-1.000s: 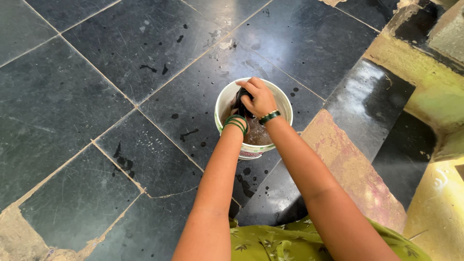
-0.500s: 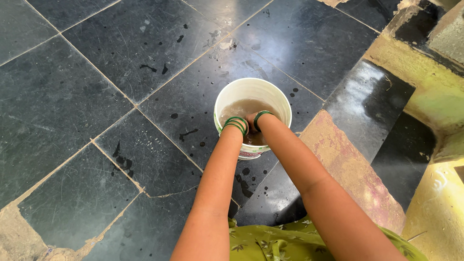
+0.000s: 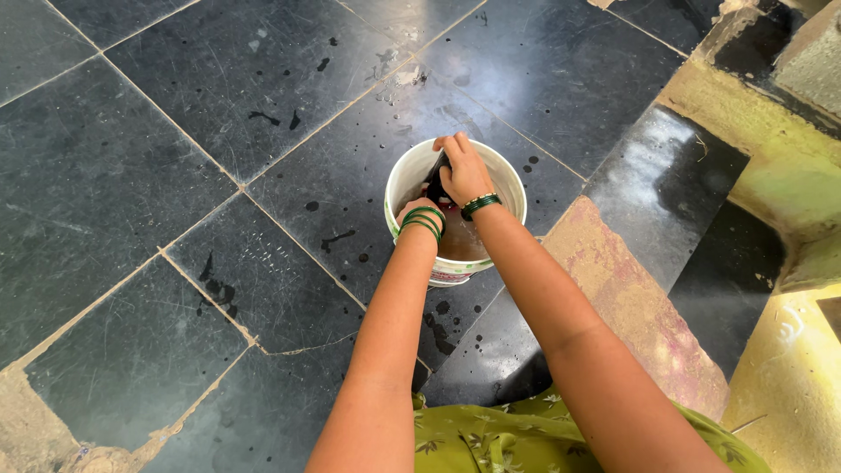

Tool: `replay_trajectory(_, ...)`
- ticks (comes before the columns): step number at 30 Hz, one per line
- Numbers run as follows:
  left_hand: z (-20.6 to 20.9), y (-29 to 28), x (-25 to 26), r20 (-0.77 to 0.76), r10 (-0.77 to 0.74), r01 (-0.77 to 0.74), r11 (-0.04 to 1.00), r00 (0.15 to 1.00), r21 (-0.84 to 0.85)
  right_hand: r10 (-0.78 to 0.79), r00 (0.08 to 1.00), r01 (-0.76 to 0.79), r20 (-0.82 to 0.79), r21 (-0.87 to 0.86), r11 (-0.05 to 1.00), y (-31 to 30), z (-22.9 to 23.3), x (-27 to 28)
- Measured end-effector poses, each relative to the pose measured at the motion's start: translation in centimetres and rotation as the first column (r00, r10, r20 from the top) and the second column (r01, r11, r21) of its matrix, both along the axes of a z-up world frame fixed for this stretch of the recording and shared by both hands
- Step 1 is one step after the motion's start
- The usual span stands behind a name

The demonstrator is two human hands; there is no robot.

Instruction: The person scrubs a dark tiled floor with a cloth, dipping it into a bucket of water to rinse and wring it out periodically. The person moves the cloth back and forth across the tiles to clean the surface.

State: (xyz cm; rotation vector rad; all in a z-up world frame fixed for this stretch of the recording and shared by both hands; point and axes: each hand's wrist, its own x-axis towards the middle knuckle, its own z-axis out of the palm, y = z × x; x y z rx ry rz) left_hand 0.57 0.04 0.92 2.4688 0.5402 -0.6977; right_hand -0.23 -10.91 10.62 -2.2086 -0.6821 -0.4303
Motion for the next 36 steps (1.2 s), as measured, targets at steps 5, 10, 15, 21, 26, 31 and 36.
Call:
replay_trajectory(5,1.2,-0.2,-0.3,-0.11,-0.191,0.199,0.978,0.975,0.067,-0.011,0.984,-0.065,-0.18,-0.411,0.91,0.1,-5.6,3.3)
replay_trajectory(10,1.6,-0.5,-0.5,-0.097,-0.247,0.253,0.966,0.964,0.049,-0.275,0.66,-0.326,-0.699,-0.596,0.734,0.3,-13.3,6.5)
replay_trajectory(15,1.0,-0.4,-0.5,-0.056,-0.25,0.252,0.967,0.967,0.04,-0.235,0.726,-0.362,-0.647,-0.649,0.67,0.3,-12.2,6.6)
replay_trajectory(21,0.6,-0.1,-0.8,-0.052,-0.281,0.283,0.959,0.958,0.032,-0.193,0.925,-0.092,-0.327,-0.686,0.722,0.1,-11.0,5.7)
replay_trajectory(26,0.2,-0.2,-0.8,-0.055,-0.297,0.299,0.954,0.953,0.029,-0.227,0.85,-0.195,-0.476,-0.684,0.703,-0.7,-15.1,7.7)
replay_trajectory(31,0.5,0.2,-0.6,-0.036,-0.282,0.283,0.959,0.959,0.024,-0.206,0.796,-0.313,-0.57,-0.678,0.665,-0.2,-16.4,8.9)
replay_trajectory(36,0.4,-0.7,-0.4,-0.017,-0.295,0.295,0.955,0.955,0.001,-0.313,0.678,-0.344,-0.665,-0.664,0.664,0.7,-14.1,6.9)
